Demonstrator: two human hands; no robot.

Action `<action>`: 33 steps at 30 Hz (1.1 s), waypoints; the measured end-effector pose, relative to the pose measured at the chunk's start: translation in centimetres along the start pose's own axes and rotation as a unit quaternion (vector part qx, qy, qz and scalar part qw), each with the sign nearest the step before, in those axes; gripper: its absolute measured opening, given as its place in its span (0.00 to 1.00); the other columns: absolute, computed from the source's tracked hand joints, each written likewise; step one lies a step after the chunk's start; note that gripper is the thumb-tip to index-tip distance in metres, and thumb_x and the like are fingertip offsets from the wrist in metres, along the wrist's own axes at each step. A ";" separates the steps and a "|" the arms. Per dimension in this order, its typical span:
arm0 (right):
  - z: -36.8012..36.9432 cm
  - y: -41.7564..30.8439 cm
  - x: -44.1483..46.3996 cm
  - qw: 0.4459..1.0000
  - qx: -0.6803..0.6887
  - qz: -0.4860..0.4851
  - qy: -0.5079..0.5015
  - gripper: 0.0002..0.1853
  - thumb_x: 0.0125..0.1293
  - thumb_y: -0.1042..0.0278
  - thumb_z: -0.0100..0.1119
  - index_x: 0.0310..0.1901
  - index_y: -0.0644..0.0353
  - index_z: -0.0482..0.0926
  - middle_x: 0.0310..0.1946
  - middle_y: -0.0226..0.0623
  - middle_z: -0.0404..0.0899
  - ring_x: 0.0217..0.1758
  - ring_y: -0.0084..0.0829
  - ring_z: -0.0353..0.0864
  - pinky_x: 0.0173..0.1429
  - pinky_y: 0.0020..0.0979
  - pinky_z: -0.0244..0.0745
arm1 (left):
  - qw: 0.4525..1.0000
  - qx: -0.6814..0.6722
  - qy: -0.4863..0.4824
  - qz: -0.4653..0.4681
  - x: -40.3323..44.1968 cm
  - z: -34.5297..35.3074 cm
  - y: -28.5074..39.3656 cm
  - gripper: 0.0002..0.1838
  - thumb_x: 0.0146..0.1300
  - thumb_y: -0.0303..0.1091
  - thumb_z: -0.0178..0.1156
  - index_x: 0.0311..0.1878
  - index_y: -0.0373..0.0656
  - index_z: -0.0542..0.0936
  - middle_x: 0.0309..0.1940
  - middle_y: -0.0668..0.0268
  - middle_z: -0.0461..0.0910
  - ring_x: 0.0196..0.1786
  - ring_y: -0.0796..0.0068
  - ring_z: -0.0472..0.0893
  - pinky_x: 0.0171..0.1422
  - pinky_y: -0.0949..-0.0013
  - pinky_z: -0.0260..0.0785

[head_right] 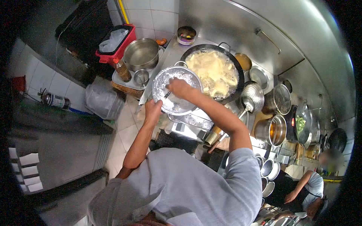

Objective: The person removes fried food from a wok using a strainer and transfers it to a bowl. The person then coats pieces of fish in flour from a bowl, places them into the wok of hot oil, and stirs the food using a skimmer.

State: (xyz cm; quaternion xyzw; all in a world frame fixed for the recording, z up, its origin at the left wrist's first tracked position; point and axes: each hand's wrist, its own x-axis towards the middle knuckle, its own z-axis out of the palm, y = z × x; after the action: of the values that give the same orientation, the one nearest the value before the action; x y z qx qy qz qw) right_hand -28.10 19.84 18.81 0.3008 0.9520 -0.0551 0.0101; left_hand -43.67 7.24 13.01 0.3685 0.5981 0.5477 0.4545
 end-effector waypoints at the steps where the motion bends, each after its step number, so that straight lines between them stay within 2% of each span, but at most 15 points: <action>1: 0.1 -0.8 0.1 0.999 0.030 -0.009 0.007 0.14 0.62 0.69 0.57 0.49 0.54 0.83 0.45 0.46 0.78 0.52 0.48 0.80 0.54 0.42 0.80 | 1.000 0.006 -0.001 -0.004 -0.2 0.0 0.4 0.13 0.58 0.32 0.56 0.34 0.28 0.82 0.23 0.60 0.82 0.25 0.77 0.77 0.30 0.64 0.68; 3: 0.5 -0.9 0.2 0.998 0.060 -0.019 0.014 0.14 0.62 0.69 0.56 0.48 0.54 0.83 0.45 0.46 0.77 0.52 0.48 0.80 0.53 0.41 0.81 | 1.000 0.007 -0.003 -0.018 -0.7 0.0 1.5 0.13 0.58 0.31 0.56 0.34 0.28 0.82 0.23 0.60 0.82 0.25 0.77 0.77 0.30 0.64 0.68; 6: 0.6 -0.3 0.2 0.997 -0.004 -0.064 0.038 0.14 0.61 0.65 0.58 0.47 0.55 0.83 0.44 0.46 0.80 0.50 0.49 0.81 0.51 0.43 0.80 | 0.999 -0.007 0.007 -0.035 -1.1 0.0 1.9 0.13 0.59 0.31 0.56 0.34 0.28 0.82 0.23 0.61 0.81 0.25 0.77 0.76 0.29 0.65 0.68; 8: -3.2 -1.4 -0.6 0.984 0.076 0.037 -0.155 0.15 0.59 0.61 0.59 0.46 0.57 0.83 0.42 0.48 0.84 0.47 0.50 0.84 0.51 0.47 0.79 | 0.999 -0.024 0.024 -0.037 -1.1 -0.1 2.1 0.13 0.59 0.30 0.56 0.34 0.28 0.82 0.23 0.62 0.81 0.24 0.77 0.76 0.29 0.65 0.68; 9: -4.6 -2.3 -1.5 0.975 0.097 0.063 -0.188 0.19 0.61 0.55 0.58 0.47 0.61 0.81 0.41 0.50 0.86 0.45 0.52 0.85 0.51 0.49 0.78 | 0.998 -0.025 0.028 -0.041 -1.3 -0.2 2.5 0.12 0.59 0.30 0.56 0.34 0.28 0.82 0.23 0.62 0.81 0.24 0.76 0.76 0.29 0.65 0.68; 12: -2.6 -4.3 -3.4 0.971 0.109 0.113 -0.178 0.23 0.66 0.52 0.54 0.50 0.65 0.77 0.41 0.54 0.85 0.46 0.53 0.85 0.51 0.48 0.78 | 0.998 -0.027 0.030 -0.039 -1.1 0.1 2.9 0.12 0.59 0.30 0.56 0.34 0.28 0.82 0.23 0.62 0.81 0.24 0.75 0.77 0.28 0.64 0.69; 15: -1.2 -6.1 -3.4 0.959 0.147 0.174 -0.167 0.19 0.67 0.67 0.53 0.54 0.72 0.71 0.42 0.58 0.84 0.47 0.54 0.85 0.51 0.47 0.79 | 0.999 0.017 0.021 -0.034 -0.8 -0.1 2.7 0.12 0.58 0.30 0.56 0.33 0.27 0.81 0.23 0.59 0.81 0.24 0.74 0.77 0.30 0.63 0.70; 19: 0.5 -6.6 -3.4 0.970 0.135 0.170 -0.110 0.18 0.68 0.66 0.51 0.53 0.71 0.71 0.42 0.58 0.84 0.49 0.54 0.85 0.54 0.46 0.78 | 0.994 0.111 0.009 0.018 0.4 -1.1 0.9 0.13 0.57 0.30 0.56 0.31 0.26 0.80 0.20 0.56 0.79 0.25 0.72 0.77 0.33 0.60 0.69; 21: -1.7 -6.7 -3.8 0.933 0.201 0.265 -0.136 0.19 0.69 0.65 0.50 0.54 0.71 0.70 0.43 0.60 0.83 0.50 0.56 0.84 0.56 0.47 0.77 | 0.997 0.078 -0.018 0.010 1.0 -1.3 0.6 0.13 0.56 0.31 0.56 0.30 0.25 0.80 0.20 0.56 0.79 0.25 0.72 0.76 0.33 0.59 0.68; 23: -2.0 -4.3 -4.3 0.912 0.269 0.292 -0.107 0.21 0.71 0.60 0.46 0.55 0.72 0.66 0.46 0.65 0.80 0.51 0.61 0.81 0.58 0.50 0.74 | 0.998 0.052 -0.045 -0.009 1.5 -2.3 0.1 0.13 0.56 0.31 0.56 0.29 0.25 0.79 0.19 0.57 0.79 0.25 0.72 0.75 0.34 0.58 0.67; 25: -2.9 -2.0 -5.6 0.901 0.285 0.327 0.002 0.24 0.75 0.53 0.44 0.54 0.71 0.66 0.43 0.67 0.80 0.50 0.62 0.81 0.54 0.52 0.74 | 0.992 0.110 -0.060 -0.006 2.9 -3.4 -1.3 0.13 0.56 0.31 0.56 0.29 0.25 0.78 0.19 0.58 0.78 0.24 0.74 0.72 0.32 0.60 0.65; 27: -4.3 1.2 -6.1 0.883 0.228 0.407 0.048 0.25 0.73 0.53 0.49 0.53 0.74 0.67 0.40 0.68 0.81 0.45 0.62 0.83 0.51 0.54 0.76 | 0.991 0.098 -0.085 -0.011 2.7 -4.0 0.9 0.13 0.56 0.30 0.56 0.29 0.26 0.78 0.19 0.59 0.78 0.24 0.75 0.72 0.31 0.61 0.65; 30: -6.1 4.4 -7.7 0.825 0.174 0.490 0.222 0.27 0.70 0.54 0.59 0.50 0.72 0.61 0.36 0.70 0.79 0.43 0.65 0.80 0.46 0.53 0.76 | 0.990 0.057 -0.132 -0.015 2.5 -4.2 0.6 0.11 0.56 0.29 0.55 0.29 0.27 0.79 0.19 0.63 0.77 0.24 0.77 0.72 0.30 0.63 0.64; 32: -8.8 1.4 -10.5 0.780 0.048 0.528 0.332 0.26 0.68 0.57 0.62 0.51 0.71 0.63 0.39 0.67 0.76 0.45 0.61 0.79 0.47 0.51 0.76 | 0.970 0.107 -0.219 -0.014 1.9 -4.3 1.5 0.12 0.63 0.29 0.54 0.44 0.32 0.81 0.31 0.65 0.81 0.27 0.78 0.77 0.28 0.71 0.71; 33: -9.1 -0.2 -12.3 0.755 0.058 0.518 0.398 0.25 0.67 0.59 0.63 0.51 0.70 0.64 0.41 0.65 0.75 0.46 0.60 0.79 0.48 0.50 0.75 | 0.981 0.040 -0.184 -0.053 -0.4 -2.8 4.4 0.11 0.56 0.28 0.55 0.32 0.27 0.80 0.21 0.65 0.77 0.25 0.80 0.71 0.29 0.67 0.64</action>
State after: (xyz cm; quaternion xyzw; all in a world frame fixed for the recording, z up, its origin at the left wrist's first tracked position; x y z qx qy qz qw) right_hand -17.97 13.68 28.53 0.7431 0.5633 0.0276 -0.3600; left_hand -46.46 6.55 17.41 0.4490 0.5443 0.4211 0.5699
